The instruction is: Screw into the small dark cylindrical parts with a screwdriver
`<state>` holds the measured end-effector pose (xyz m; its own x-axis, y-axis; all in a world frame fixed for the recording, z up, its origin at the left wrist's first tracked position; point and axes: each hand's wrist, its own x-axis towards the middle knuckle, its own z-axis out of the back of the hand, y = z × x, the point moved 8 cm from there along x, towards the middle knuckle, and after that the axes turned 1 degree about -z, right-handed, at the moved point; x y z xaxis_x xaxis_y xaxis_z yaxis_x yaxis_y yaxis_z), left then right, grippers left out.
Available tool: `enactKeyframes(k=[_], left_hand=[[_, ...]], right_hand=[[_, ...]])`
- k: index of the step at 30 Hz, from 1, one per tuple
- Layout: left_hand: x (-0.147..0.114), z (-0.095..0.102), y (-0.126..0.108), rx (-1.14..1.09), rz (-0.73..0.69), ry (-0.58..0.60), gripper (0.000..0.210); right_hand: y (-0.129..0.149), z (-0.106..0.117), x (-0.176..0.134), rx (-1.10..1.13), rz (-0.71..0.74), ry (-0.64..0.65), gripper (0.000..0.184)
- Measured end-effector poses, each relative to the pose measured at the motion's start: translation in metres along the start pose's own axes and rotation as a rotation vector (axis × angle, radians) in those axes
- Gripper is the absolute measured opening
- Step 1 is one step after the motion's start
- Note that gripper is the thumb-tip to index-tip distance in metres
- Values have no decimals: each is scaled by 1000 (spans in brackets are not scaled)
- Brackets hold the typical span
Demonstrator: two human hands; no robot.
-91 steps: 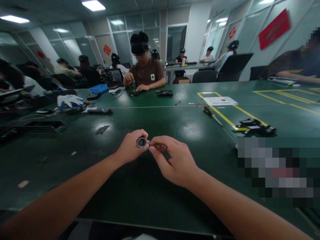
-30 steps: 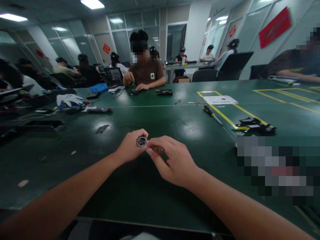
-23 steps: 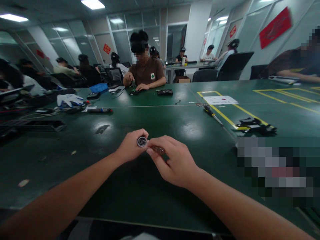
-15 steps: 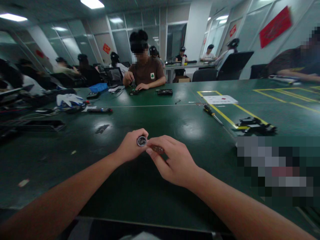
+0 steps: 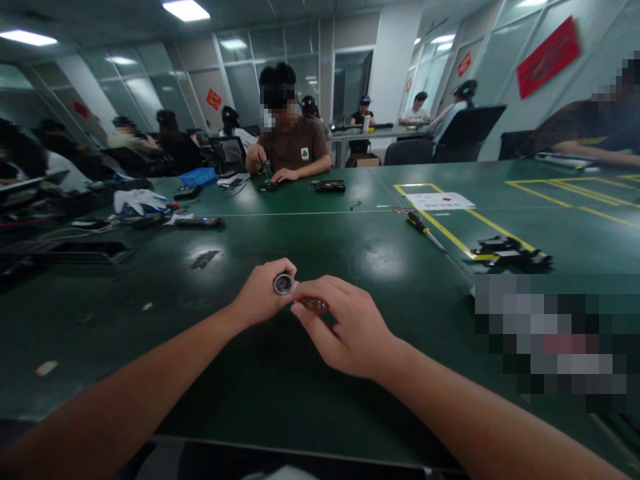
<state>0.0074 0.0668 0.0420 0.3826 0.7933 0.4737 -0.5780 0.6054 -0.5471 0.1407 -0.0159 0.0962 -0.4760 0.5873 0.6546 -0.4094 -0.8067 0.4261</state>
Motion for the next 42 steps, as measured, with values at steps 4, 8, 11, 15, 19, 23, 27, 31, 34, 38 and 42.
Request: enactKeyframes(k=[4,8,11,15,19,23,27,31,34,38,42], left_hand=[[-1,-1,0,-11,-2,12,13],[-1,0,0,-8,-3,2,12],[-1,0,1,-1,-10,2,12],[-1,0,1,1,-6,0,12],[0,0,2,-3,15,5,11],[0,0,1,-8,31,12,11],[0,0,1,-8,37,18,12],[0,0,1,-3,42,20,13],[0,0,1,-8,43,17,13],[0,-1,1,-9,42,27,13],[-1,-1,3,1,36,17,12]], right_hand=[[-1,-2,1,-2,0,26,11],[1,-3,2,17,12,44,12],[2,-2,1,17,23,40,12],[1,0,-1,4,5,15,11],[0,1,0,-35,-9,-12,11],[1,0,2,-51,8,-3,12],[2,5,1,-65,18,-53,11],[0,3,1,-71,11,-36,12],[-1,1,1,-68,16,-18,13],[-2,1,1,-68,-5,-22,12],[-1,5,1,-79,-12,-53,11]])
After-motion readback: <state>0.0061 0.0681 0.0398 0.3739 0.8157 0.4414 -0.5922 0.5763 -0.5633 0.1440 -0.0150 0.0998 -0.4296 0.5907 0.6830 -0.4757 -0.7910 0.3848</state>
